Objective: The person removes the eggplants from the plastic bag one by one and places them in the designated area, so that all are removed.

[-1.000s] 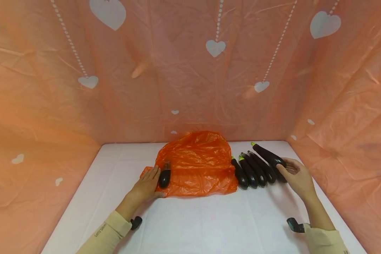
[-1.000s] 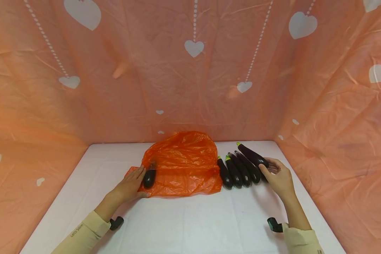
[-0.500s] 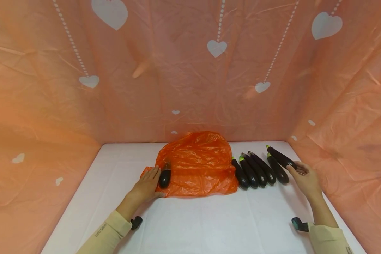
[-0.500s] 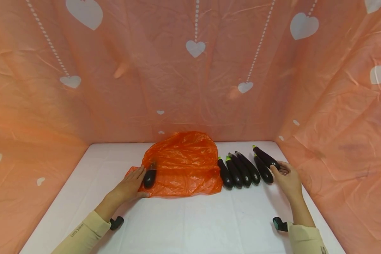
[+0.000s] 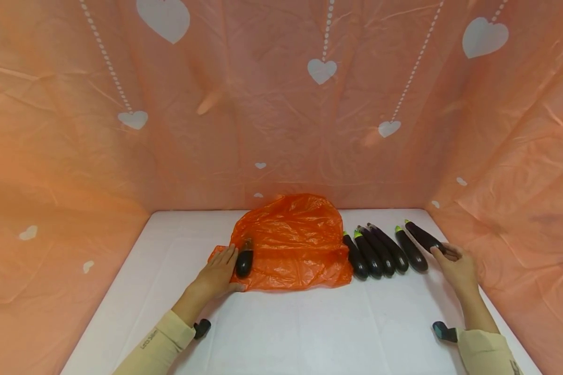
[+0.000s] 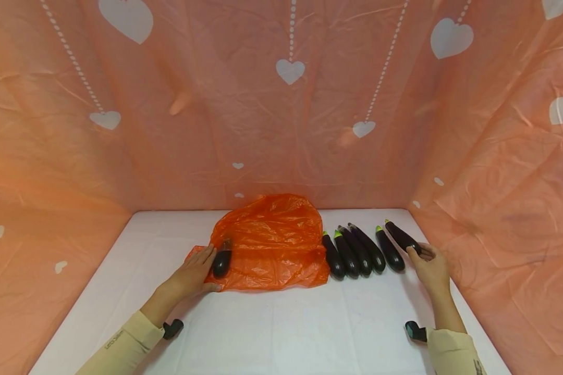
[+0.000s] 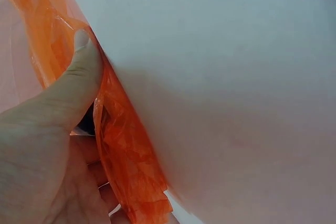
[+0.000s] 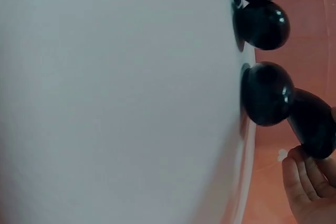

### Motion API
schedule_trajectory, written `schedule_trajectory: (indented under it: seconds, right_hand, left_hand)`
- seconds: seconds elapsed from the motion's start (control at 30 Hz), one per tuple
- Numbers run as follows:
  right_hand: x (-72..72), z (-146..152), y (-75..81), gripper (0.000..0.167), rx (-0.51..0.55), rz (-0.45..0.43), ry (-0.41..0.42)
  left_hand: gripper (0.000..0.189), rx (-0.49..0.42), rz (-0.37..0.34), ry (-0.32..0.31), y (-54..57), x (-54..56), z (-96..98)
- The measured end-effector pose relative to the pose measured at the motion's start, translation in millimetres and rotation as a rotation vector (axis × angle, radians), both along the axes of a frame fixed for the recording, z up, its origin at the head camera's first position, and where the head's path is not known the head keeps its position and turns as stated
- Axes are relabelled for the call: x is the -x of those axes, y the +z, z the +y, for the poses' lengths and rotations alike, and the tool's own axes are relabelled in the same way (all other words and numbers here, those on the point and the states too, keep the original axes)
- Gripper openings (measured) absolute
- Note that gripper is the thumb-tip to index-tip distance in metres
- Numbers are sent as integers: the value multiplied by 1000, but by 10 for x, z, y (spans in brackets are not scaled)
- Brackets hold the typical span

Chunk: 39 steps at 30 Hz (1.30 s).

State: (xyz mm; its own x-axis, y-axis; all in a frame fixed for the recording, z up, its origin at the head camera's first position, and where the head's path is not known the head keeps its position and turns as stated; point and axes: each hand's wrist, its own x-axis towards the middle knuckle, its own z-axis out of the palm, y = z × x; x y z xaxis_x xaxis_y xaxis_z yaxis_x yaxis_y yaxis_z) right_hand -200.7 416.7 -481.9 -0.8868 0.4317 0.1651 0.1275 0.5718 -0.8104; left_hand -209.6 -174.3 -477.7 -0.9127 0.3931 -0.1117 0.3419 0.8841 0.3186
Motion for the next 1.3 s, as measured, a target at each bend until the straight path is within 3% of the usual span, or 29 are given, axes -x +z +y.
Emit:
schedule_trajectory:
  seconds: [0.23,0.67,0.93,1.3]
  right_hand:
    - [1,15,-42,52,-30,-71,-11]
    - [34,116,-70,53,-116,-205,129]
    - [50,126,-34,55,-179,-267,160]
    - [36,117,-18,58,-173,-293,169]
  left_hand:
    - [105,7,9,-6,-16,7,-7]
    - [105,23,10,-10,-43,41,-9]
    - [106,22,0,-5,-21,29,-8]
    - [106,29,2,-14,-40,48,-6]
